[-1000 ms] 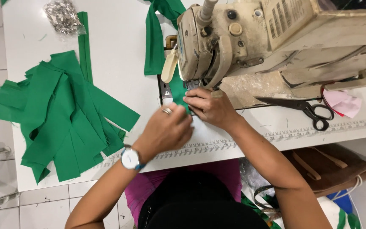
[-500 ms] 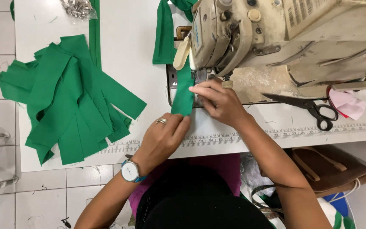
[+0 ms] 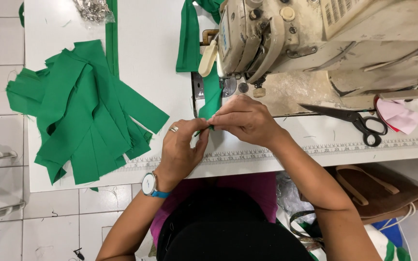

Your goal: Sewing green fabric strips together or finishing their edges using an industrial sewing machine.

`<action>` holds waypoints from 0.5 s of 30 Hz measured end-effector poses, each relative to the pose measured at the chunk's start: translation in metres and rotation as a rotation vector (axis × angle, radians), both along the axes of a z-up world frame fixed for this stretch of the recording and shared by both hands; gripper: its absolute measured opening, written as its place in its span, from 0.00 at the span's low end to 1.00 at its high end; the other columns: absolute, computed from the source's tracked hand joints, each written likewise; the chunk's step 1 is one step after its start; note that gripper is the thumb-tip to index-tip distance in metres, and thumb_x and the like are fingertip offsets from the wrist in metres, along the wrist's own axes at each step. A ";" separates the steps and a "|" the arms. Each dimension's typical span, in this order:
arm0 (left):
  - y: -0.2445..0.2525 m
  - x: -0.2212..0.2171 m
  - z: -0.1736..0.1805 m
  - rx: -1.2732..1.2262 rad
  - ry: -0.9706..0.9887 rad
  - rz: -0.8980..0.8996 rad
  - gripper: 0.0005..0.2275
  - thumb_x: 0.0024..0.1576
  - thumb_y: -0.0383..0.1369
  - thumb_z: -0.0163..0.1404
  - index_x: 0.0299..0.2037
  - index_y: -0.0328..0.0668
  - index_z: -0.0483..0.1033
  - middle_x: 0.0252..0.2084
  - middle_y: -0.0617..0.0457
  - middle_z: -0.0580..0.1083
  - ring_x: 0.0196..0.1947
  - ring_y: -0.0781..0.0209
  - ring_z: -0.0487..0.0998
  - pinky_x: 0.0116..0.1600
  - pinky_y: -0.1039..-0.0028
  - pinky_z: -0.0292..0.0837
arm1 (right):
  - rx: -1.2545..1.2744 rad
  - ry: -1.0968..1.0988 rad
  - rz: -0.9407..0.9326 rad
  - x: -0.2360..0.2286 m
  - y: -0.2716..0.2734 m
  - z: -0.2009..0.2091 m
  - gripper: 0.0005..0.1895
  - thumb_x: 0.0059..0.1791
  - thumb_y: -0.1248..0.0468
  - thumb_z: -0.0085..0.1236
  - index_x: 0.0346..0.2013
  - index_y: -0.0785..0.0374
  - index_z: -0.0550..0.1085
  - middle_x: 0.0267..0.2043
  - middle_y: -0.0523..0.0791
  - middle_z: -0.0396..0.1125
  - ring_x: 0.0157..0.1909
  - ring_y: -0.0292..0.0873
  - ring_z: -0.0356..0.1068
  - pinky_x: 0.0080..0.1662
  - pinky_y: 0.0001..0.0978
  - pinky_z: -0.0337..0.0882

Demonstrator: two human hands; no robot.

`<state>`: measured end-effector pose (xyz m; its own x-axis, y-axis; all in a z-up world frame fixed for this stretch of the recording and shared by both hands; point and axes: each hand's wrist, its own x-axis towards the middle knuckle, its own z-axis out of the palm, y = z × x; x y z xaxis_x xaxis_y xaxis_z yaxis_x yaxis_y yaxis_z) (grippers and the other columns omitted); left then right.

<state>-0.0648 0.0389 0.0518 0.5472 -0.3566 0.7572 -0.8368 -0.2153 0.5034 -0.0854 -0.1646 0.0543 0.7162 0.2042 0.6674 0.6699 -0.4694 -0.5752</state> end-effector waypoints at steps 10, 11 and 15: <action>-0.002 -0.010 0.010 -0.132 0.474 -0.116 0.20 0.56 0.18 0.57 0.56 0.34 0.65 0.38 0.45 0.82 0.32 0.49 0.84 0.39 0.67 0.80 | -0.085 -0.279 -0.122 -0.006 0.011 0.016 0.04 0.49 0.66 0.68 0.29 0.59 0.83 0.33 0.43 0.75 0.34 0.45 0.77 0.37 0.38 0.75; -0.003 -0.011 0.010 -0.115 0.484 -0.133 0.19 0.55 0.18 0.57 0.55 0.35 0.66 0.37 0.46 0.82 0.32 0.50 0.84 0.39 0.67 0.81 | -0.113 -0.312 -0.161 -0.009 0.011 0.014 0.04 0.48 0.66 0.68 0.28 0.58 0.83 0.32 0.42 0.75 0.33 0.45 0.76 0.37 0.37 0.75; -0.002 -0.002 -0.014 0.152 0.164 -0.183 0.15 0.52 0.23 0.56 0.50 0.43 0.77 0.42 0.52 0.80 0.43 0.49 0.81 0.50 0.62 0.77 | -0.221 -0.373 -0.239 -0.027 0.006 0.003 0.05 0.46 0.67 0.69 0.25 0.56 0.81 0.32 0.42 0.76 0.32 0.43 0.74 0.37 0.37 0.74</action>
<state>-0.0670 0.0373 0.0378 0.5740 -0.5630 0.5946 -0.7790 -0.1516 0.6084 -0.1123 -0.1588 0.0569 0.4810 0.2285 0.8464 0.6696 -0.7190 -0.1864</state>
